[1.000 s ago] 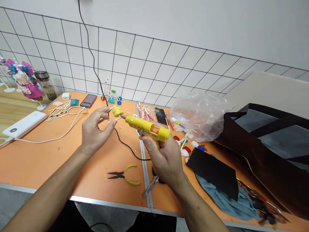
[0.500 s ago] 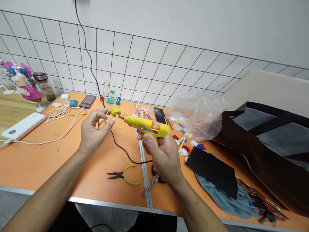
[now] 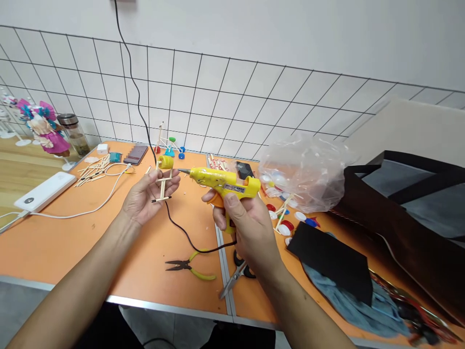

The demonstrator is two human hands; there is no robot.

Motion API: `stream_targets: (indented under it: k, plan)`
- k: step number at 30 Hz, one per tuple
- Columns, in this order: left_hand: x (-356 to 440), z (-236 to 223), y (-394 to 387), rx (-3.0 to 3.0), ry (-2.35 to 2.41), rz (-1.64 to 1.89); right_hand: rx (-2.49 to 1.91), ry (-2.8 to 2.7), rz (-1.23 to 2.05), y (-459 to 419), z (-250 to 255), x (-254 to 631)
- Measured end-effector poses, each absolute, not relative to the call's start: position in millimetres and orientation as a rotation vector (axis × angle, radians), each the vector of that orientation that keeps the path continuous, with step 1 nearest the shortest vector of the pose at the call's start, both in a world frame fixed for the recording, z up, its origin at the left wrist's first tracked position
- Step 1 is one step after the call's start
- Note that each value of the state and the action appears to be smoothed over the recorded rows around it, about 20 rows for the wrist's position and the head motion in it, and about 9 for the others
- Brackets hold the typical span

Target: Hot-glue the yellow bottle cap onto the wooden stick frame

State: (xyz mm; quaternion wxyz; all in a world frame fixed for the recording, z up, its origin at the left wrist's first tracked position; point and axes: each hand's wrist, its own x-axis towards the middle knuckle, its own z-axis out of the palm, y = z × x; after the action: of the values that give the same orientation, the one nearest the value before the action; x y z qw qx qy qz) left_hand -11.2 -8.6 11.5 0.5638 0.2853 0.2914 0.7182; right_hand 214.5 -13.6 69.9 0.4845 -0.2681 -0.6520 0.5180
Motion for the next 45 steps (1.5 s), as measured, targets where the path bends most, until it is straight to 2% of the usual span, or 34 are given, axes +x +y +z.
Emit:
stream_targets:
  k: [7, 17, 31, 36, 39, 42, 45]
  plan:
    - [-13, 8, -7, 0.632, 0.66, 1.657, -0.561, -1.559, 1.331, -16, 77, 219]
    - [-16, 10, -8, 0.626, 0.652, 1.639, -0.564, -1.562, 1.143, -3, 81, 238]
    - [-33, 6, -12, 0.855, 0.728, 1.502, -0.57, -1.607, 1.232, -3, 67, 231]
    - [-29, 8, -3, 0.813, 0.928, 1.609, -0.534, -1.4, 1.036, -7, 76, 238]
    - [-31, 4, 7, 0.784, 1.18, 1.885, -0.557, -1.329, 0.933, -9, 82, 243]
    - [-37, 1, 11, 0.847, 1.355, 2.082, -0.615, -1.369, 0.934, -6, 81, 245]
    - [-42, 4, 11, 0.85, 1.285, 2.102, -0.708, -1.448, 1.048, 9, 68, 241]
